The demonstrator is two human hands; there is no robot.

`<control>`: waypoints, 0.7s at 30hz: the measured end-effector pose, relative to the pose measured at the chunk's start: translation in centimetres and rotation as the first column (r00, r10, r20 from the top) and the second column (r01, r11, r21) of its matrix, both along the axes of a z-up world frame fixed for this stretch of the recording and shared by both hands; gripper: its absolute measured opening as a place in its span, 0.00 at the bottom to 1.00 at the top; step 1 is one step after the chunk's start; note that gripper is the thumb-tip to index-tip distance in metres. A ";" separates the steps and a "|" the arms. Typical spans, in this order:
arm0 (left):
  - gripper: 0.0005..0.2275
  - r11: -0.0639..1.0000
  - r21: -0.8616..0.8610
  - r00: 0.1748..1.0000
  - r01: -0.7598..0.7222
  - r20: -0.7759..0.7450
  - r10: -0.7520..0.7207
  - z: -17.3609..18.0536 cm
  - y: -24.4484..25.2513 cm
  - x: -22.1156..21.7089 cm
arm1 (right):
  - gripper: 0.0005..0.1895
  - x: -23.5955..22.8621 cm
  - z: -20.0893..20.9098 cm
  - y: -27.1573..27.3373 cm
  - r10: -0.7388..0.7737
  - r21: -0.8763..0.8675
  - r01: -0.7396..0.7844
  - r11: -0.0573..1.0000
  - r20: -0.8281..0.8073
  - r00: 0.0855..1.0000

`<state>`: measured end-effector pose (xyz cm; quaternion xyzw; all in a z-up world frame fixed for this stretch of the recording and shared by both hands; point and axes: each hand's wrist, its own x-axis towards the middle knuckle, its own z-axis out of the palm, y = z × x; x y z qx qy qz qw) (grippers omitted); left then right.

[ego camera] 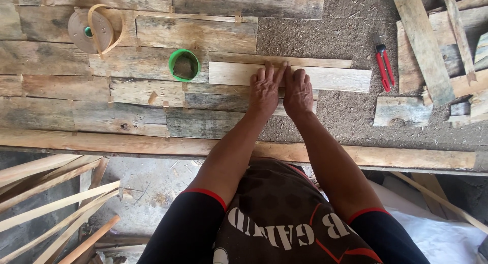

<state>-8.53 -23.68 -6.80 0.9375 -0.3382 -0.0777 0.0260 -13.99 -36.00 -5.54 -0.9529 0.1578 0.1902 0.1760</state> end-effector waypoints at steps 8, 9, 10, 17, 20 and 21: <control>0.32 0.997 0.025 0.969 -0.070 -0.237 0.074 0.4 -0.4 0.4 | 0.43 -0.1 -0.4 -0.1 0.034 -0.044 -0.032 0.999 0.045 0.998; 0.32 0.998 0.037 0.974 -0.056 -0.218 0.063 0.6 -0.3 0.4 | 0.42 0.0 -0.1 0.0 0.017 -0.023 -0.015 1.000 0.047 0.999; 0.32 0.998 0.036 0.974 -0.056 -0.218 0.063 0.5 -0.3 0.4 | 0.42 0.1 0.2 0.0 0.017 -0.024 -0.016 1.000 0.047 0.999; 0.29 0.998 -0.039 0.981 -0.050 -0.190 0.042 -0.3 0.3 -0.3 | 0.44 -0.2 0.5 0.2 0.021 -0.037 -0.021 0.999 0.003 1.000; 0.34 0.993 -0.103 0.991 -0.053 -0.131 0.039 -0.1 0.7 -0.4 | 0.48 -0.4 -0.1 0.0 -0.023 0.009 0.023 1.000 0.035 0.999; 0.36 0.990 -0.132 0.996 -0.042 -0.083 0.031 -0.2 1.0 -0.5 | 0.49 -0.6 -0.4 0.0 -0.051 0.032 0.050 0.998 0.040 0.998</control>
